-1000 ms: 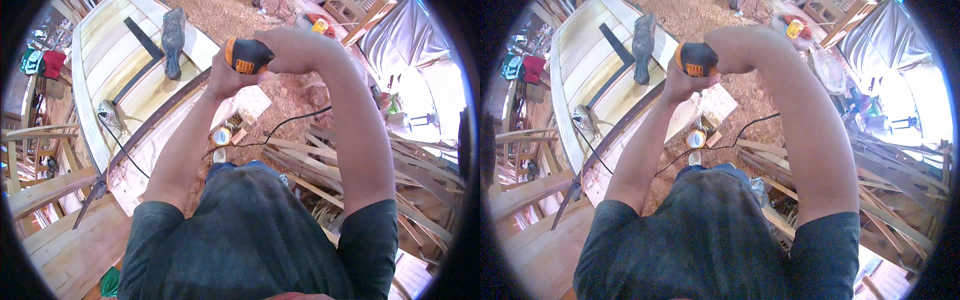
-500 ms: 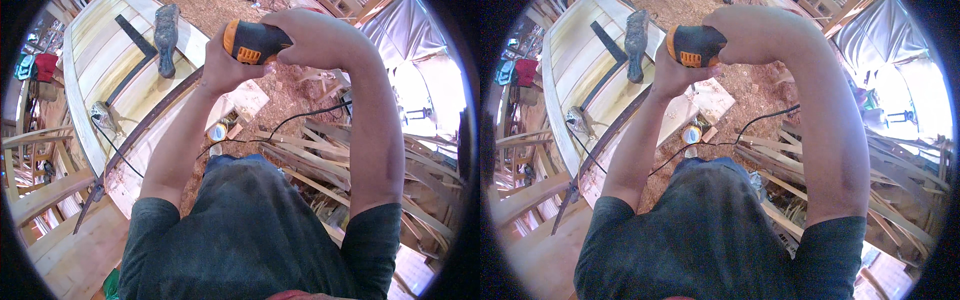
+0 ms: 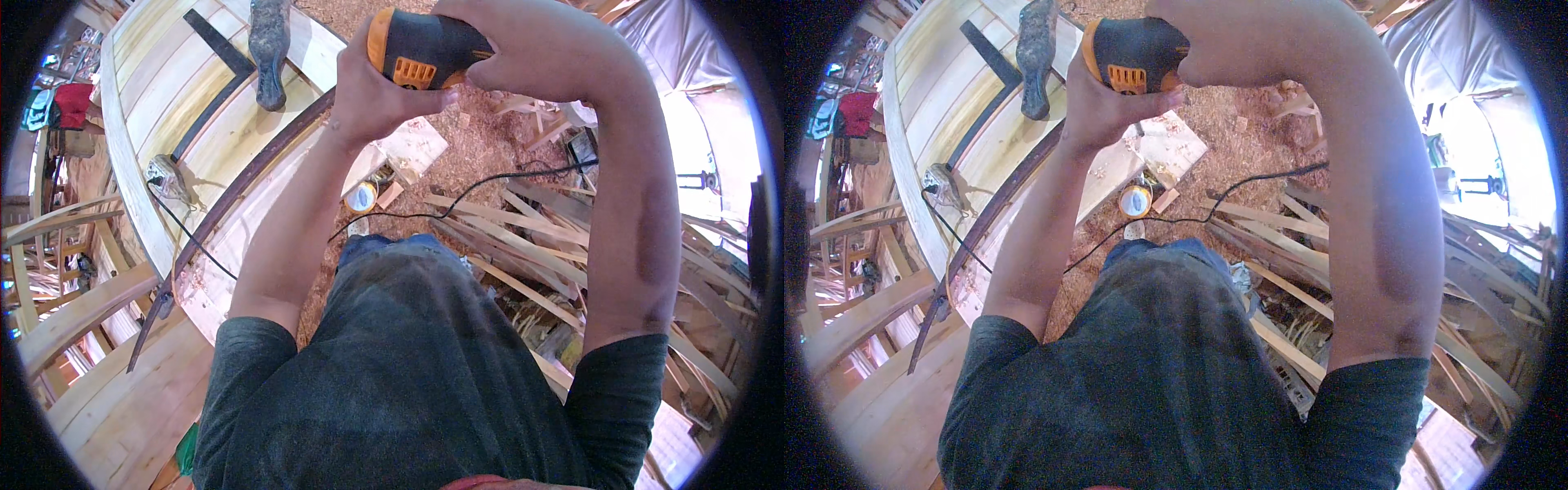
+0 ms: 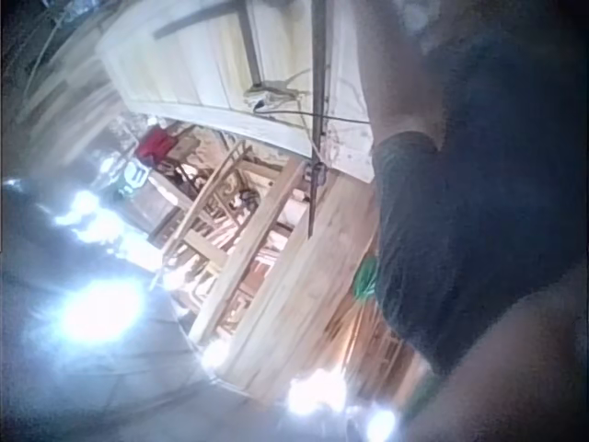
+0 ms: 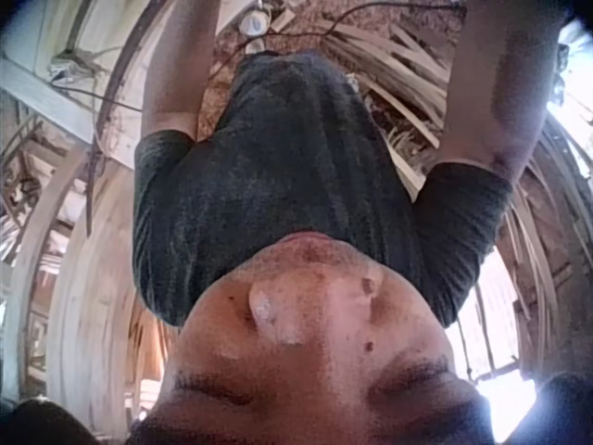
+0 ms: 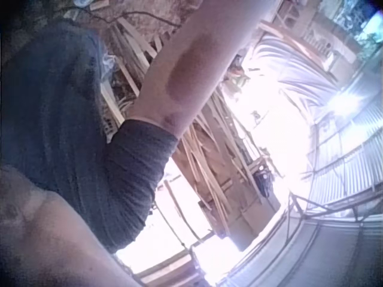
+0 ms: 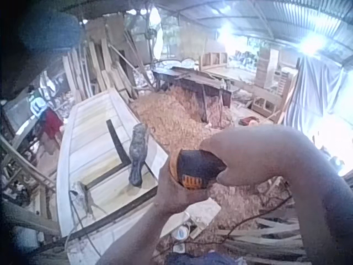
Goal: The person assembles a wooden door by using a drill, hammering wooden pegs into pre-drilled holes, and using a long metal bar clamp to secure the door sections together.
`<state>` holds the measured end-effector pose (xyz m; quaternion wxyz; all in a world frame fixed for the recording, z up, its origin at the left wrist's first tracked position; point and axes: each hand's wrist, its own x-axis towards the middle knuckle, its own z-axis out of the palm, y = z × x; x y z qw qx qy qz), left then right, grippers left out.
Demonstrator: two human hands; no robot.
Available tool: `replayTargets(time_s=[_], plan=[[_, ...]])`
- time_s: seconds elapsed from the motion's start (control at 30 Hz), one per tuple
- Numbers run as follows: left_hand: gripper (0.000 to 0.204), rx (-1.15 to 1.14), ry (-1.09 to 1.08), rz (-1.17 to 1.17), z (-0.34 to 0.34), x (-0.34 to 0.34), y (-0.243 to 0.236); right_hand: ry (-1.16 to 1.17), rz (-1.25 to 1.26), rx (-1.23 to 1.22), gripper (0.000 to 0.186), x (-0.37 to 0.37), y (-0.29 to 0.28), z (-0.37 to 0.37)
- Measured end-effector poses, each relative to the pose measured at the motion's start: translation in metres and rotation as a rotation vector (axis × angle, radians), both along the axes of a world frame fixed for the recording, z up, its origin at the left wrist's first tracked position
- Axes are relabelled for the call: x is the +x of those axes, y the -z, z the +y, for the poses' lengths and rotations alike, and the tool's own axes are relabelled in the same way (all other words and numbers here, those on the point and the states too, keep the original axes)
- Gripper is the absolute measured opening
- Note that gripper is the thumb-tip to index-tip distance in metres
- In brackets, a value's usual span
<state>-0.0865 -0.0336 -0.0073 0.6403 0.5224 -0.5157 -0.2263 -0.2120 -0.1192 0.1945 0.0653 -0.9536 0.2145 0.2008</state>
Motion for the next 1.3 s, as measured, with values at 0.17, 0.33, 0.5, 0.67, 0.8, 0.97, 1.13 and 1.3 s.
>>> replayTargets(time_s=[0.17, 0.33, 0.5, 0.67, 0.8, 0.97, 1.13, 1.3], plan=[[0.07, 0.0, -0.101, -0.03, 0.001, 0.01, 0.049, -0.005, 0.057, 0.15, 0.032, 0.014, 0.023, -0.012], [0.072, 0.088, -0.088, 0.075, -0.001, 0.012, 0.079, -0.184, -0.152, 0.098, 0.052, 0.022, 0.126, -0.045], [0.066, 0.075, -0.151, 0.138, -0.004, -0.001, 0.109, -0.109, -0.116, 0.103, 0.046, 0.018, 0.153, -0.046], [0.069, 0.053, -0.185, 0.167, 0.0, -0.003, 0.085, -0.186, -0.061, 0.155, 0.049, 0.022, 0.136, -0.052], [0.078, 0.02, -0.195, 0.108, 0.003, 0.002, 0.033, -0.239, -0.231, 0.128, 0.051, 0.012, 0.065, -0.041], [0.084, -0.167, -0.351, -0.37, 0.021, -0.002, -0.115, -0.211, -0.563, -0.089, 0.067, -0.043, -0.048, -0.026], [0.053, -0.183, -0.069, -0.742, 0.08, 0.012, -0.227, 0.122, -0.677, -0.026, 0.095, -0.135, -0.058, -0.013], [0.05, -0.133, -0.327, -1.181, 0.106, 0.024, -0.236, 0.292, -0.777, 0.703, 0.081, -0.141, 0.083, -0.022]])
